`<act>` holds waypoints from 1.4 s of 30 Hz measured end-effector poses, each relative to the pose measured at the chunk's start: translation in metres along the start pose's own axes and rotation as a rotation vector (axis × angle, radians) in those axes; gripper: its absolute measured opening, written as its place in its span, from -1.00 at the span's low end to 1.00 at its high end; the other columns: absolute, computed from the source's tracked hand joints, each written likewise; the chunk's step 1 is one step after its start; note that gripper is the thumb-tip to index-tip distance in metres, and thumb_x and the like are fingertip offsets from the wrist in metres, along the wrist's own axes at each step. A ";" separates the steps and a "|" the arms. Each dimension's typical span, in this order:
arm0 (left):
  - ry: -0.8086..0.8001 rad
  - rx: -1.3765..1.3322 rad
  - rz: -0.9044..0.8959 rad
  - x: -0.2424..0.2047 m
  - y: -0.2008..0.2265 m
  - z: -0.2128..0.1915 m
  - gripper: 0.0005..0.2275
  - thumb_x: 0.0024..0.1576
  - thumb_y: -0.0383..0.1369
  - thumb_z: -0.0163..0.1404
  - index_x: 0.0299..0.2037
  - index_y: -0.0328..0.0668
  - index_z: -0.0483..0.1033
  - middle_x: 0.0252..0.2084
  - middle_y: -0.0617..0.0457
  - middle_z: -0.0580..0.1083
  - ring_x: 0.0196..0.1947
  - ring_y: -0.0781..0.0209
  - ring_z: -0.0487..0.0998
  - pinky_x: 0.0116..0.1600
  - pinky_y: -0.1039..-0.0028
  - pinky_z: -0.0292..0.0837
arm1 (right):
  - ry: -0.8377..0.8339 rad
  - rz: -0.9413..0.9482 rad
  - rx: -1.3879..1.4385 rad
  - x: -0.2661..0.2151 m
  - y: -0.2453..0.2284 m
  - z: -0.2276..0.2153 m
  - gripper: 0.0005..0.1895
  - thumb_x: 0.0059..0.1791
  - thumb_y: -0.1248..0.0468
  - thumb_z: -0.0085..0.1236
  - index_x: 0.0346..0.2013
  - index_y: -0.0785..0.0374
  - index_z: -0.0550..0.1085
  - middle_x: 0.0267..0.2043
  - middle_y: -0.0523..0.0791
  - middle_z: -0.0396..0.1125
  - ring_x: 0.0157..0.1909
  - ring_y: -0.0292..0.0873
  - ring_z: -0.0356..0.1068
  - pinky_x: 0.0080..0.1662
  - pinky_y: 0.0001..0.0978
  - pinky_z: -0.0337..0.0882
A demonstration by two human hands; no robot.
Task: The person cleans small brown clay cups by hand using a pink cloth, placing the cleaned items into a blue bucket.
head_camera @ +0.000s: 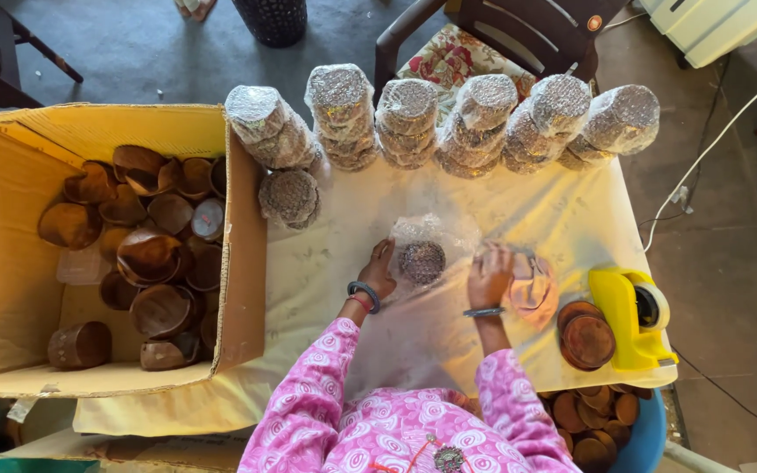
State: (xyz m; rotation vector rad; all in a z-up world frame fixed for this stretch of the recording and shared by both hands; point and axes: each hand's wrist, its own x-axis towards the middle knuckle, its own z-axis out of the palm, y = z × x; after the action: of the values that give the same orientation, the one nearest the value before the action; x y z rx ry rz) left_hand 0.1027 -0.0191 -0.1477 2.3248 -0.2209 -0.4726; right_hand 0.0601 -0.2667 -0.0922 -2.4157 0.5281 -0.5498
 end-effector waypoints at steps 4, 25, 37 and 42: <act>0.017 -0.051 0.013 -0.001 0.004 0.003 -0.12 -0.10 -0.59 -0.01 0.52 0.11 -0.05 0.54 0.11 0.00 0.04 -0.17 0.53 -0.06 0.17 0.55 | -0.167 -0.406 0.209 -0.019 -0.063 -0.003 -0.59 -0.04 0.42 0.08 0.12 0.23 0.49 0.17 0.02 0.38 0.31 0.07 0.31 0.32 -0.12 0.29; 0.250 -0.014 0.545 0.004 0.052 -0.007 -0.47 0.20 -0.43 -0.03 0.44 -0.20 0.24 0.47 -0.16 0.25 0.50 -0.11 0.19 0.55 0.19 0.11 | -0.438 -0.451 0.118 -0.012 -0.021 0.035 -0.07 -0.18 0.10 0.37 0.39 0.32 0.19 0.40 0.12 0.18 0.38 0.19 0.23 0.29 -0.05 0.29; 0.003 0.066 0.290 0.011 0.020 -0.007 0.15 -0.31 -0.06 0.43 0.51 -0.12 -0.03 0.44 -0.11 0.23 0.41 -0.11 0.25 0.45 0.20 0.16 | -0.660 -0.365 0.013 0.000 -0.006 0.019 0.37 -0.42 -0.14 0.56 0.46 0.35 0.02 0.41 0.11 0.16 0.35 0.10 0.25 0.29 -0.06 0.24; 0.037 0.128 0.194 0.011 0.023 -0.001 0.13 -0.32 -0.03 0.44 0.48 -0.04 -0.01 0.45 -0.05 0.21 0.48 -0.03 0.14 0.48 0.07 0.00 | -0.642 -0.345 -0.080 -0.004 0.000 0.025 0.39 -0.46 -0.14 0.54 0.46 0.33 0.03 0.42 0.07 0.15 0.45 0.02 0.13 0.32 -0.06 0.14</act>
State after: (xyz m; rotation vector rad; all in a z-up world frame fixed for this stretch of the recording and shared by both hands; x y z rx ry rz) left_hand 0.1124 -0.0377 -0.1337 2.4035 -0.4666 -0.3268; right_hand 0.0691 -0.2528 -0.1113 -2.5840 -0.1444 0.1329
